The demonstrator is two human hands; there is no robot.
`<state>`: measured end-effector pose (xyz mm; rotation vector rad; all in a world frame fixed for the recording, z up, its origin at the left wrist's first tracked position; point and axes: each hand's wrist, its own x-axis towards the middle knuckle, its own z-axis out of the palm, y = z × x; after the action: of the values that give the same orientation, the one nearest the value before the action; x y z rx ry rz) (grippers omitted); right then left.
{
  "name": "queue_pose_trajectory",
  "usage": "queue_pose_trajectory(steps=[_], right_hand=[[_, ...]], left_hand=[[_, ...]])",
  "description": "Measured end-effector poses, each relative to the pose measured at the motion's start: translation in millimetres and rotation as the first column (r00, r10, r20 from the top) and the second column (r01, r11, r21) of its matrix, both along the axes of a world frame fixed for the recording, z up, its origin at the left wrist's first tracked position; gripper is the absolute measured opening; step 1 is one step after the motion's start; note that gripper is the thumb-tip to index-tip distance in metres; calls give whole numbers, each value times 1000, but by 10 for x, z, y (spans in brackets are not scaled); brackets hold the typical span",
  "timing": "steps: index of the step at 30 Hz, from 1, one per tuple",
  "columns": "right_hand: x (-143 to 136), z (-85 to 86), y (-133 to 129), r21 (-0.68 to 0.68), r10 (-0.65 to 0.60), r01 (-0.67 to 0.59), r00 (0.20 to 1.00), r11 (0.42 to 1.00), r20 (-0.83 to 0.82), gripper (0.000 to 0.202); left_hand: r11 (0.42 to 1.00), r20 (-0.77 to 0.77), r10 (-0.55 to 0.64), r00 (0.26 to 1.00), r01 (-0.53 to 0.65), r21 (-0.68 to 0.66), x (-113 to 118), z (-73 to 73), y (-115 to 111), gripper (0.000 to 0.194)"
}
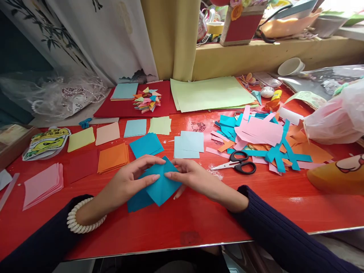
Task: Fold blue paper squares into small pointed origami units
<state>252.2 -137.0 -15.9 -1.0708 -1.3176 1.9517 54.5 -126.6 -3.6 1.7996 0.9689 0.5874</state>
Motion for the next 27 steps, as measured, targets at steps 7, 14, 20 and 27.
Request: queue_pose_trajectory(steps=[7,14,20,27], right_hand=[[57,-6,33,-64,-139,134,987,989,-78,22],[27,-37,29,45,-98,99,995,994,-6,25],[14,4,-6,272,-34,-2,991,962,129,26],[-59,26,-61,306,11,-57,989,950,149,27]], left_hand=[[792,-231,-148,962,255,555,-61,58,28,35],[405,-381,-84,921,381,831,-84,-34,62,15],[796,-208,33,978,100,597,-9,-89,10,14],[943,-102,185,978,-147,297,73,-116,-45,10]])
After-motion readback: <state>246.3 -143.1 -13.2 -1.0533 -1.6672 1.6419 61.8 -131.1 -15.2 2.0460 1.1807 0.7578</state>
